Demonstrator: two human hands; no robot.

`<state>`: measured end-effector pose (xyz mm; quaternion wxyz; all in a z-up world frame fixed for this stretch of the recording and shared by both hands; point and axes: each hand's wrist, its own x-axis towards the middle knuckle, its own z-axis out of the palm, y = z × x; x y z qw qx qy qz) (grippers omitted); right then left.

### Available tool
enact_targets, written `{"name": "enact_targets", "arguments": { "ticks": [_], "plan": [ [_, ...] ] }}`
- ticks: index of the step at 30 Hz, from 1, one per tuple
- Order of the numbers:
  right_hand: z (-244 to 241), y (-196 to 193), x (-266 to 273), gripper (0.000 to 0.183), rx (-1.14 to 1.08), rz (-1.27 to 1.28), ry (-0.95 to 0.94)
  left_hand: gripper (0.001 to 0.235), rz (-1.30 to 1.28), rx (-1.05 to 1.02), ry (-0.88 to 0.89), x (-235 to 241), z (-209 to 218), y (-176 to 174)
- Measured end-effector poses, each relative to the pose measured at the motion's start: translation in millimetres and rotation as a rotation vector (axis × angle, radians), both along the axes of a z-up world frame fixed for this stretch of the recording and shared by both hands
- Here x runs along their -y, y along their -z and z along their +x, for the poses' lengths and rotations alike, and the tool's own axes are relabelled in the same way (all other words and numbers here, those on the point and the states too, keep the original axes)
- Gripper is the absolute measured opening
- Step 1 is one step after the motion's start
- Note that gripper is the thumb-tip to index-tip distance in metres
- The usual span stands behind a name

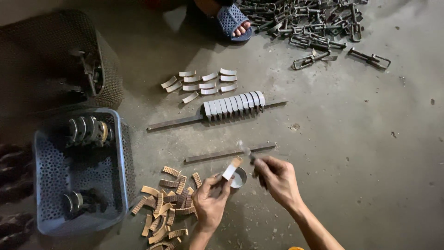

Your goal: Applying white paste to curved metal plates and stacking them onto a metal rod

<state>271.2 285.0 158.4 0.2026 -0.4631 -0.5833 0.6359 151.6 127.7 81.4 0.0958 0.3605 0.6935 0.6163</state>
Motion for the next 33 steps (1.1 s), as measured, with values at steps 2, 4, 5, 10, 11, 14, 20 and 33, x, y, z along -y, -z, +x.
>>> {"name": "enact_targets", "arguments": {
  "ticks": [2,4,5,10,11,14,20,33],
  "plan": [
    [7,7,3,0.019,0.128,-0.069,-0.169,0.021,-0.006,-0.045,0.035,-2,-8,-10],
    [2,-3,11,0.019,0.155,-0.15,-0.209,0.023,-0.03,-0.049,0.004,-3,-8,-14],
    [-1,-8,15,0.019,0.181,-0.233,-0.246,0.026,-0.055,-0.054,-0.024,-3,-7,-16],
    [1,-9,1,0.019,0.348,-0.05,-0.23,0.021,-0.049,-0.01,-0.008,-1,-11,-36],
    [4,-10,-4,0.02,0.36,0.125,-0.239,0.021,-0.061,0.02,0.004,1,-11,-35],
    [14,-4,2,0.015,0.219,0.362,-0.252,0.024,-0.025,-0.144,-0.009,3,-12,-7],
    [6,2,21,0.013,0.206,0.477,-0.269,0.025,0.004,-0.2,0.081,-2,-10,-9],
    [31,46,-23,0.017,0.264,0.135,0.081,0.023,-0.411,0.045,-0.134,-49,-96,18]
  ]
}}
